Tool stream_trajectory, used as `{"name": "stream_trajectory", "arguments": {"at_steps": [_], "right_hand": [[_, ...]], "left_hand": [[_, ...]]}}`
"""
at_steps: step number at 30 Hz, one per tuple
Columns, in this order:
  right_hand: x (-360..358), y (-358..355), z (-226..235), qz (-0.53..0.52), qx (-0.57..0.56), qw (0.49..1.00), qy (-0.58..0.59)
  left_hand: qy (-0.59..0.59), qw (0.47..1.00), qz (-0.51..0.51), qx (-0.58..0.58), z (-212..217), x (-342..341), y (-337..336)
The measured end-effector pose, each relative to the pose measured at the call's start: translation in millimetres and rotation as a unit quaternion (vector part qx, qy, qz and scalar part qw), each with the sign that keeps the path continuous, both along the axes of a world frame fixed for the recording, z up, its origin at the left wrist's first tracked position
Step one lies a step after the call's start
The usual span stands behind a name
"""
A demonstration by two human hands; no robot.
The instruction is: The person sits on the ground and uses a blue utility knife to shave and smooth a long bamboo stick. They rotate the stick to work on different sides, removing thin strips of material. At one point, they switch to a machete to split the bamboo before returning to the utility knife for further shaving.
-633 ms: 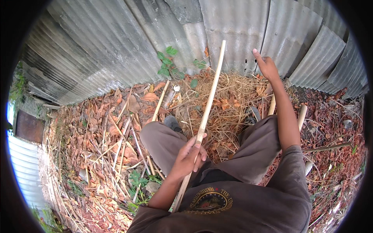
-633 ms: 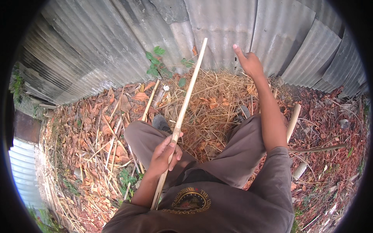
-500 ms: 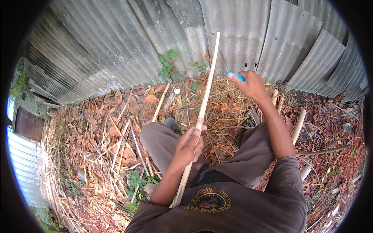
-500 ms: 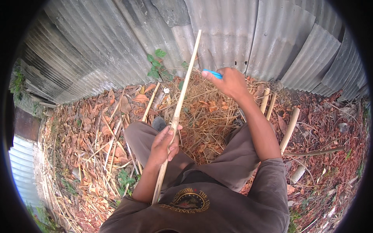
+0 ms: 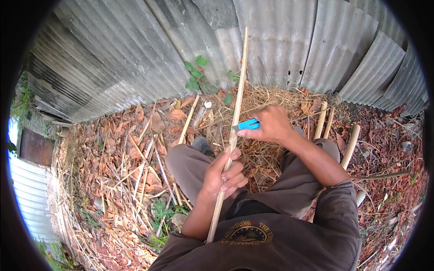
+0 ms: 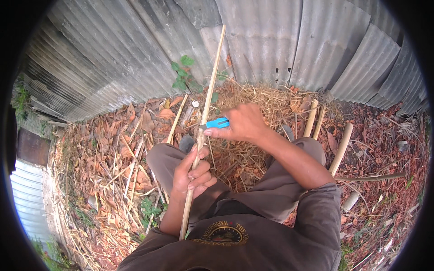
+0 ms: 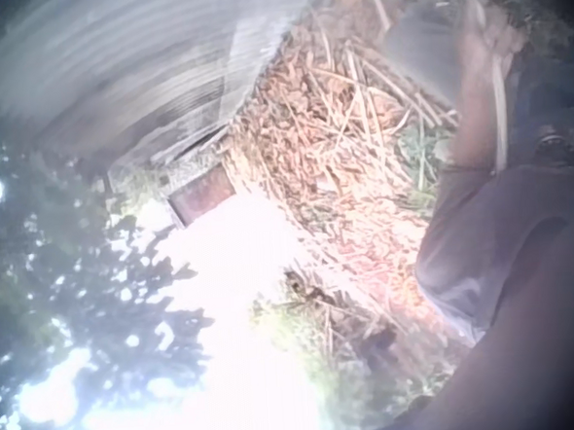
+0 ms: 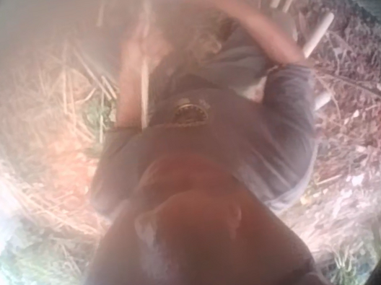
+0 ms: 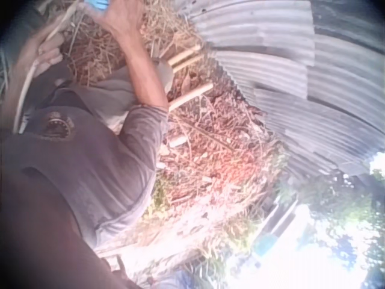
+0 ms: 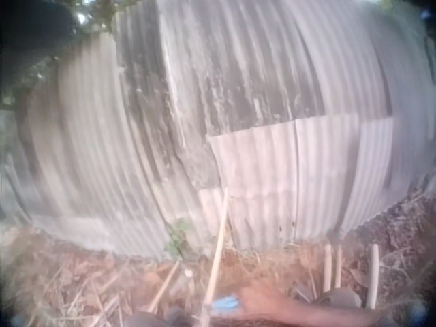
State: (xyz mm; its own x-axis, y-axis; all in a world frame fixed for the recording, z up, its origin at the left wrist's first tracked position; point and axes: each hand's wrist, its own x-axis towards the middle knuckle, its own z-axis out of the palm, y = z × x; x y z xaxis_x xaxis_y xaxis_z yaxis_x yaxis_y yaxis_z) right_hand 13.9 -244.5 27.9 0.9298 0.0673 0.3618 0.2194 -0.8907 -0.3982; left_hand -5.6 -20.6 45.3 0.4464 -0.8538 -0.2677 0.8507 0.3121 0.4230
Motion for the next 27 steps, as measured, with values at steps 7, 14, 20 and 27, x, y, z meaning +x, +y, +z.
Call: {"name": "stream_trajectory", "arguments": {"at_steps": [7, 14, 20, 27], "right_hand": [[18, -19, -7, -0.060, -0.015, 0.998, -0.008], [49, -63, 1, -0.198, 0.040, 0.978, 0.047], [8, 9, -12, 0.005, 0.009, 1.000, -0.008], [33, -8, -21, -0.032, -0.035, 0.999, -0.025]], "left_hand": [[-0.020, 0.999, -0.007, 0.037, 5, -3, 1], [-0.101, 0.988, -0.026, 0.113, 11, -13, 6], [-0.103, 0.984, 0.035, 0.139, 6, -4, 11], [-0.148, 0.973, 0.033, 0.176, 5, 1, 6]]}}
